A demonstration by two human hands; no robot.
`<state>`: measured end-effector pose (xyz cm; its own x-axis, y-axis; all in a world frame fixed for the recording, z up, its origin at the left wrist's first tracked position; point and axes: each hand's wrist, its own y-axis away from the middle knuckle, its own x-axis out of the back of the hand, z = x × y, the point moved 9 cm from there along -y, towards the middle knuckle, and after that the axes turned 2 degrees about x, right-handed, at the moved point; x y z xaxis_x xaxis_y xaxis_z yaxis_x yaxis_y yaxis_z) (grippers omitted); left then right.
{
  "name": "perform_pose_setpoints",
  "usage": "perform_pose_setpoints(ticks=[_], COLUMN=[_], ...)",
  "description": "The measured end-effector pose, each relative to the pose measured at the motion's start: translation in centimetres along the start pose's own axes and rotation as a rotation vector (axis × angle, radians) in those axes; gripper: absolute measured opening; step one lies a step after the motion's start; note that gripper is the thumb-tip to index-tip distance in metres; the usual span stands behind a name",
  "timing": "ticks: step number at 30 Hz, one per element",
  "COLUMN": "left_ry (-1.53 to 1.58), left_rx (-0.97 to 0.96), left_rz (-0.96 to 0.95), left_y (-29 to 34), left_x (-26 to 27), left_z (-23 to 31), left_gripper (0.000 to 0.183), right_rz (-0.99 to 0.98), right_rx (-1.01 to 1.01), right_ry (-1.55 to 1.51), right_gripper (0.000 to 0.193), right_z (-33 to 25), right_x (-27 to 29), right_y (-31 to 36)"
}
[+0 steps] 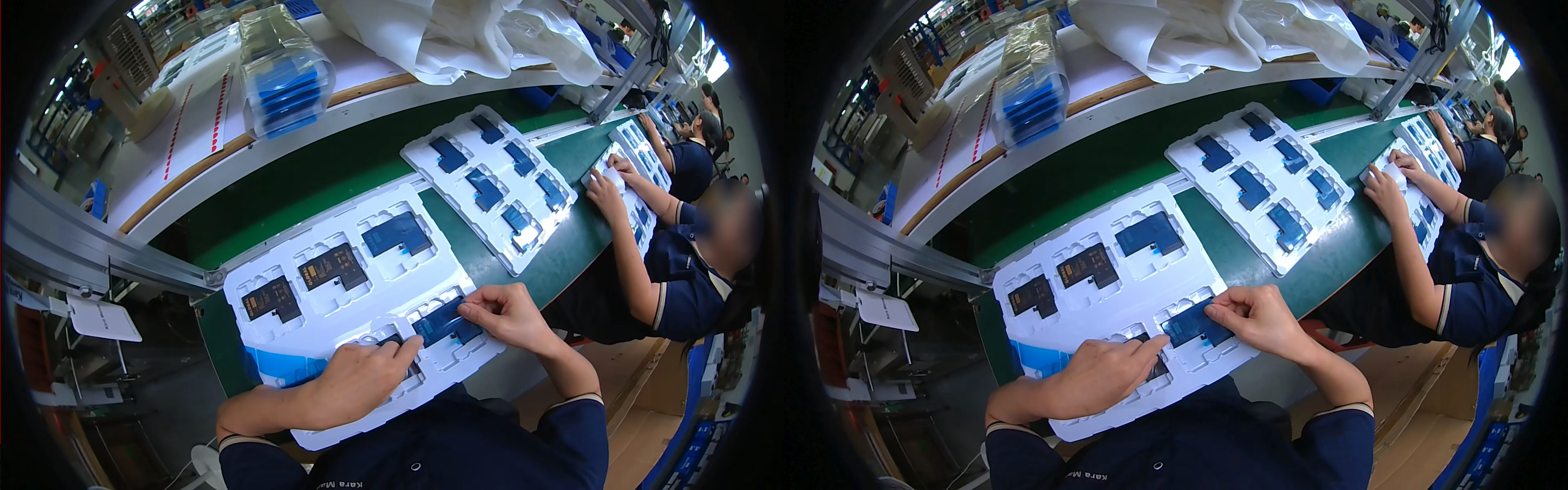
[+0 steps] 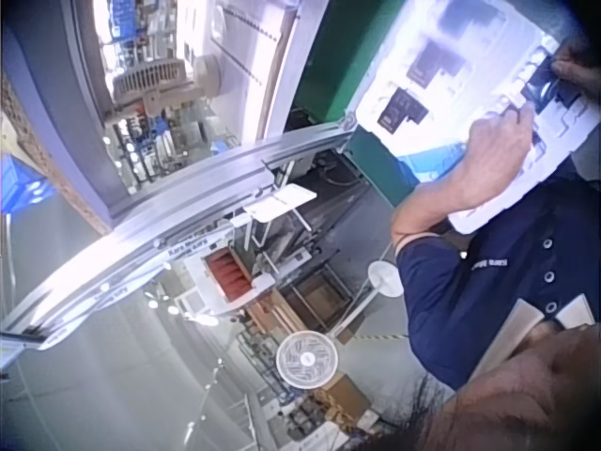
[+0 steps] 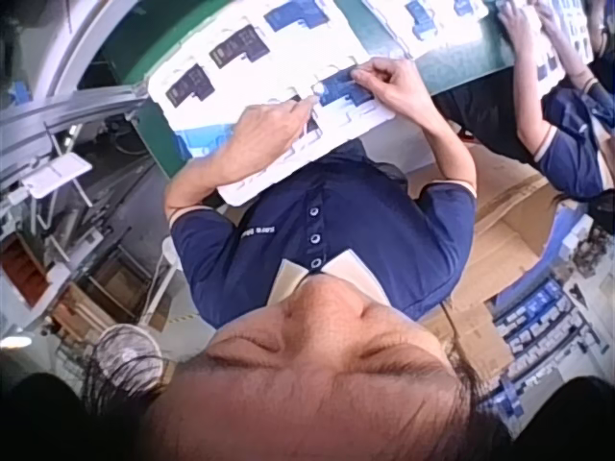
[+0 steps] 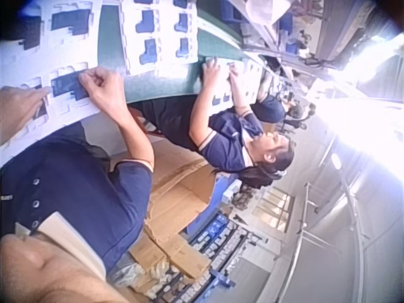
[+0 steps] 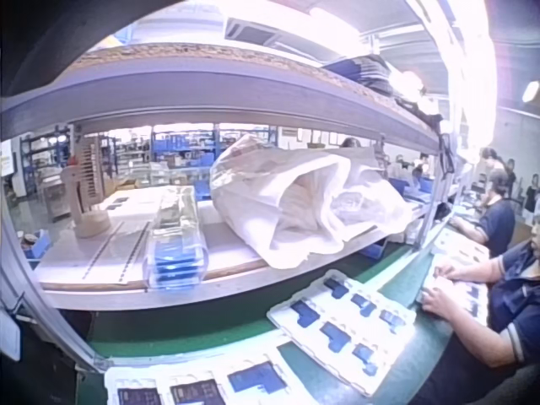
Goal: Assembling electronic components into a tray at a factory workstation.
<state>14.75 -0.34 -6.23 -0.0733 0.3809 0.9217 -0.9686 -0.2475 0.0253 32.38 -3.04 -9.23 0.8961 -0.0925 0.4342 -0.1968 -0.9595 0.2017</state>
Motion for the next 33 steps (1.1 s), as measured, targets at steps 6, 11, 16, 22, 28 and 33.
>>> perform_pose_setpoints(ticks=[6, 11, 16, 22, 28, 33], left_ry=[-0.032, -0.053, -0.046, 0.143, 0.243, 0.777], left_rx=[-0.019, -0.022, -0.019, -0.033, -0.075, 0.375], left_rz=[-0.049, -0.056, -0.055, 0.18, 0.549, 0.372], left_y=[-0.1, -0.2, -0.3, 0.3, 1.5, 3.6], left_x=[-0.7, -0.9, -0.7, 3.3, 9.0, 9.4], left_z=[0.2, 0.3, 0.5, 1.1, 0.8, -4.7], left_gripper=[0.046, 0.045, 0.044, 0.043, 0.035, 0.036], right_rz=[0.021, 0.064, 0.177, 0.107, -0.41, -0.144], right_rx=[0.02, 0.086, 0.32, 0.262, 0.384, 0.559], right_ry=[0.003, 0.048, 0.24, 0.22, -0.227, -0.189], right_gripper=[0.018, 0.016, 0.014, 0.03, 0.025, 0.015], right_z=[-0.5, -1.1, -2.7, -5.1, -9.4, -12.3], right_x=[-0.1, -0.2, -0.5, 0.5, -5.6, -3.0], right_y=[0.0, 0.2, 0.9, 1.3, 0.3, -2.2])
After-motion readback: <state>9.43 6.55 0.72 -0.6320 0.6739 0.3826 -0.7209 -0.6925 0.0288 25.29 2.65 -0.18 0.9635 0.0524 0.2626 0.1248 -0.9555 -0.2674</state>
